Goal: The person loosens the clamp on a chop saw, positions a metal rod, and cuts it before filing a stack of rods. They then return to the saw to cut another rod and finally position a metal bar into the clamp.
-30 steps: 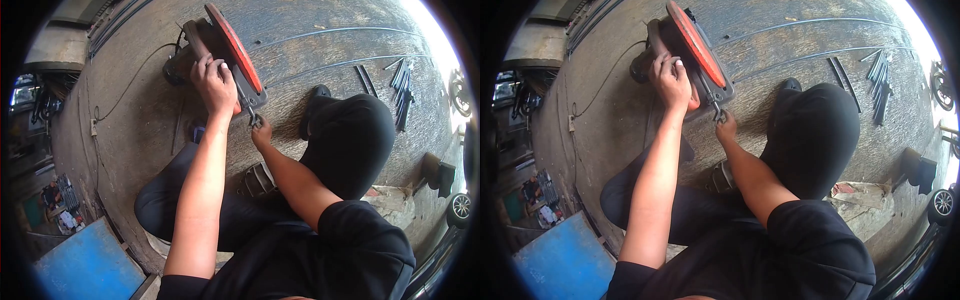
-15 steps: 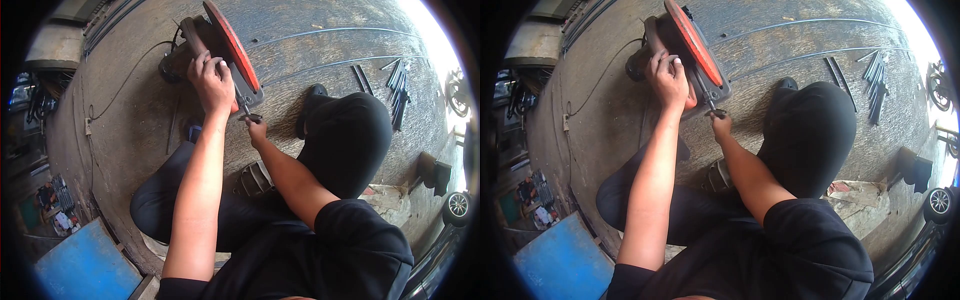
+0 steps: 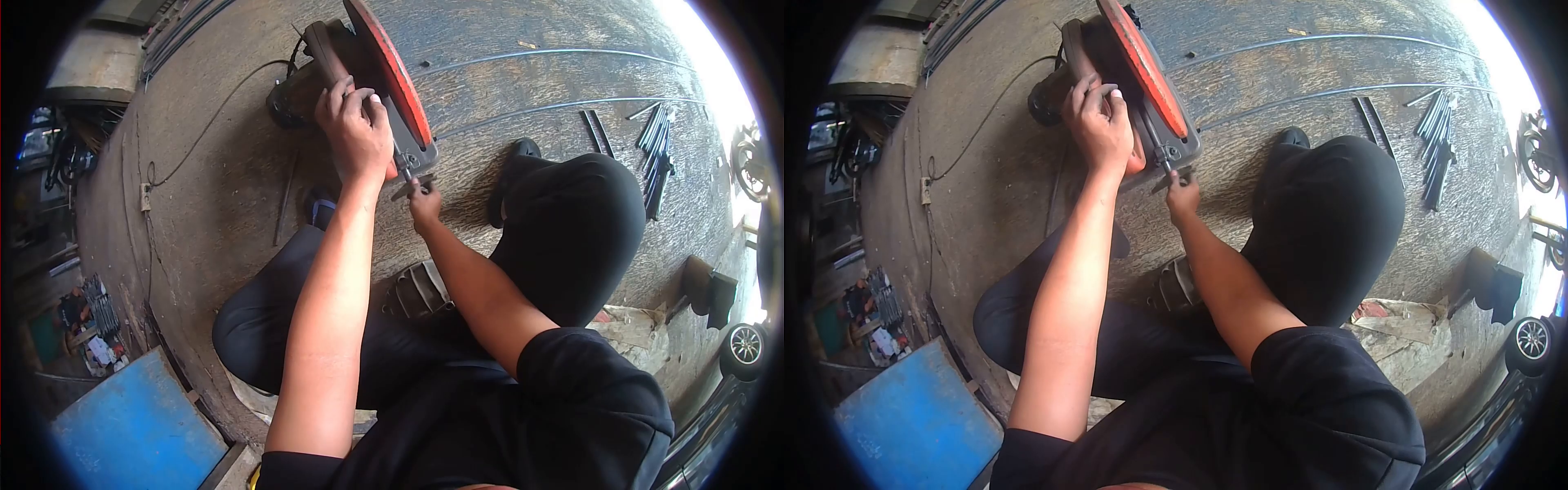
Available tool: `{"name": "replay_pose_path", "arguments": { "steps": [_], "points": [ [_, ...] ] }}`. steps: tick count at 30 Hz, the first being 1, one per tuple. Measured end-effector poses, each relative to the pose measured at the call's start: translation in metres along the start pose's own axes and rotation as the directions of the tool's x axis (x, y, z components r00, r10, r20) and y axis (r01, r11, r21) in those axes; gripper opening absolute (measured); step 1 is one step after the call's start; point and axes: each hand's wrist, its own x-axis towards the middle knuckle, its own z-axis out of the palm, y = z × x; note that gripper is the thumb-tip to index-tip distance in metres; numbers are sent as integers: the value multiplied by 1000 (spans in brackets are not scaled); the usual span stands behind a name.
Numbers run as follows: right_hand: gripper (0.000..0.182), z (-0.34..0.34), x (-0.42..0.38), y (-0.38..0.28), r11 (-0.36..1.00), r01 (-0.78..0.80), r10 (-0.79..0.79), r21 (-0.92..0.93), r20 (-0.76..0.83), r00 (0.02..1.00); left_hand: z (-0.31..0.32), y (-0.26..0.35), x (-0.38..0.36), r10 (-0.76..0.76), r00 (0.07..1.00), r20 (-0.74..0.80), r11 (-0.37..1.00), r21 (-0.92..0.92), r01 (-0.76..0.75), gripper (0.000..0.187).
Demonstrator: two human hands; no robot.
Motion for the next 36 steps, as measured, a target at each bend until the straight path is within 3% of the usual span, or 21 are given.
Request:
{"name": "replay_pose_path", "arguments": {
  "steps": [4,6,8,9,11,12,13,14,15,18,19,20,21,25,26,27,30,31,32,33,36],
  "points": [
    [46,-2,-11,-13,999,-23,16,-36,-182,983,-1,0,-1,-13,1000,-7,1000,10,13,15],
    [50,-14,-21,-12,977,61,-79,-206,-79,994,0,0,-1,-6,1000,-6,1000,-1,6,14],
    [37,-20,-33,-12,567,471,-621,-676,26,784,0,0,0,-8,1000,-8,1000,2,8,14],
    [37,-20,-32,-16,566,471,-620,-677,27,784,0,0,-1,-12,1000,-9,1000,6,12,14],
    [25,-14,-25,-21,894,365,-356,-261,83,931,1,-1,-1,-13,1000,-9,1000,5,13,14],
    [25,-10,-21,-24,894,363,-354,-263,84,932,1,-1,-1,-9,1000,-10,1000,2,9,14],
    [22,-5,-15,-29,997,63,-64,-46,-18,998,2,-2,-1,-10,1000,-11,1000,3,10,14],
    [20,-1,-12,-32,953,-233,246,193,-47,968,3,-2,0,8,999,-42,1000,10,-7,13],
    [20,0,-13,-32,954,-233,246,190,-44,968,3,-2,0,24,997,-73,1000,19,-22,11],
    [25,1,-22,-30,978,171,-197,-120,-259,946,3,-3,-2,-7,1000,-26,1000,-11,7,13],
    [25,-3,-23,-26,978,171,-197,-121,-258,946,3,-3,-2,-8,1000,-27,1000,-10,7,13],
    [27,-9,-24,-22,822,378,-486,-425,-178,856,2,-4,-2,-7,1000,-25,1000,-10,7,13],
    [30,-15,-23,-19,535,522,-705,-664,-11,709,3,-4,-2,-6,1000,-23,1000,-11,6,12],
    [34,-14,-12,-12,513,612,-664,-601,174,728,1,-3,-2,-8,1000,-22,1000,-6,8,12],
    [34,-7,0,-7,931,273,-266,-244,64,962,1,-2,-2,-8,1000,-24,1000,-9,8,12],
    [35,-2,11,-1,961,-222,197,166,152,968,1,-2,-1,-6,1000,-28,1000,-13,6,12],
    [35,-3,-7,-30,884,-343,341,316,65,938,2,-2,-2,-7,999,-34,1000,-11,7,12],
    [35,-4,-12,-24,885,-345,342,314,66,937,2,-2,-2,-9,999,-35,1000,-9,9,12],
    [34,-5,-16,-14,995,-51,51,80,-3,999,1,-2,-2,-11,999,-34,1000,-15,10,12],
    [34,-6,-16,-7,954,250,-253,-168,3,967,1,-1,-1,-12,999,-34,1000,-21,11,12],
    [25,-4,-13,-7,993,96,-105,73,133,985,3,-3,-2,-4,999,-39,1000,-20,3,13]
  ]
}}
